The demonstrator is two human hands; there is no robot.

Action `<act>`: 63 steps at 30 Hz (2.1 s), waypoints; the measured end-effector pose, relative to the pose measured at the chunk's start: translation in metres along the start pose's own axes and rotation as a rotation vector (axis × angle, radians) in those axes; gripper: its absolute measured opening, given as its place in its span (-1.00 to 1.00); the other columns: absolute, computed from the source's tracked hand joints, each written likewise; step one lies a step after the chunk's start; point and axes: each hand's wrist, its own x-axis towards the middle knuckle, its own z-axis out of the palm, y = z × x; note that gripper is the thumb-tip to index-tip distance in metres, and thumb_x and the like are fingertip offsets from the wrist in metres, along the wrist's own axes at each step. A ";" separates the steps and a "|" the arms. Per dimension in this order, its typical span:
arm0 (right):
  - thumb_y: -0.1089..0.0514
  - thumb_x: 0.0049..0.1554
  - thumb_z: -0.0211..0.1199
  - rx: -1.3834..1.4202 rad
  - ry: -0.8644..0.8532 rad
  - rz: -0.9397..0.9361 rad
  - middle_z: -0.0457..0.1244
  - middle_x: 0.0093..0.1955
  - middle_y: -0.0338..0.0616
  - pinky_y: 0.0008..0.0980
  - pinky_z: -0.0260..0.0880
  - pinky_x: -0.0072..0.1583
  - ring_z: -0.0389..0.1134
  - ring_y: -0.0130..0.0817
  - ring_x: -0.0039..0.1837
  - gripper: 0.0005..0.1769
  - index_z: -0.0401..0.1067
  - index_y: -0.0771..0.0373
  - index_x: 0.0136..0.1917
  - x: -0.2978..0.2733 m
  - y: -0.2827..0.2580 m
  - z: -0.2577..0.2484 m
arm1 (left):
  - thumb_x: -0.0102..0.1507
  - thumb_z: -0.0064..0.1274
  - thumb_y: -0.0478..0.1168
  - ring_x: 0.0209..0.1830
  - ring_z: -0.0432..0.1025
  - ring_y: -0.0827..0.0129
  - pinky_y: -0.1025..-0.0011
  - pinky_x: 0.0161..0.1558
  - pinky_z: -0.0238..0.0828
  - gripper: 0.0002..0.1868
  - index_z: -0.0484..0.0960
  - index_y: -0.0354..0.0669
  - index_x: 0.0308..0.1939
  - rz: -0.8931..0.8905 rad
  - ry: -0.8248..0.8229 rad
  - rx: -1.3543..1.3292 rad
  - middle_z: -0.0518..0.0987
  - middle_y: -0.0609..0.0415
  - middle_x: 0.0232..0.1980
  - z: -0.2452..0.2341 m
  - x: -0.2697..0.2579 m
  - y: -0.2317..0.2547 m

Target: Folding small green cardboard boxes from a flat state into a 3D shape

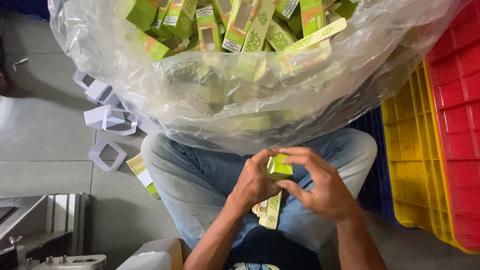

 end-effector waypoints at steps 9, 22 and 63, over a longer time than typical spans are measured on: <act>0.19 0.17 0.16 0.001 0.867 -0.020 0.06 0.37 0.09 -0.27 0.26 0.28 0.14 -0.19 0.19 -0.54 0.08 0.30 0.27 0.013 -0.004 -0.035 | 0.03 0.44 0.01 -0.25 0.45 0.10 0.18 -0.18 0.43 -0.29 0.34 -0.13 0.05 -0.455 -0.094 0.374 0.45 -0.01 -0.12 0.018 -0.071 -0.055; 0.18 -0.02 0.45 -0.082 0.206 0.175 0.19 0.43 0.09 -0.15 0.28 0.37 0.28 -0.02 0.43 -0.47 0.44 0.29 0.22 0.005 0.023 0.020 | 0.04 0.40 -0.07 -0.39 0.53 -0.06 0.04 -0.37 0.45 -0.40 0.33 -0.13 -0.06 -0.457 -0.228 0.638 0.60 -0.04 -0.22 0.029 -0.111 -0.096; 0.12 0.18 0.29 0.054 0.265 0.009 0.34 0.30 0.10 0.03 0.38 0.27 0.39 0.05 0.31 -0.86 0.61 0.18 -0.07 -0.023 0.039 0.035 | 0.01 0.28 -0.42 -0.50 0.57 -0.16 0.17 -0.47 0.52 -0.59 0.41 -0.18 -0.16 0.224 0.037 0.011 0.64 -0.20 -0.01 0.007 0.001 -0.005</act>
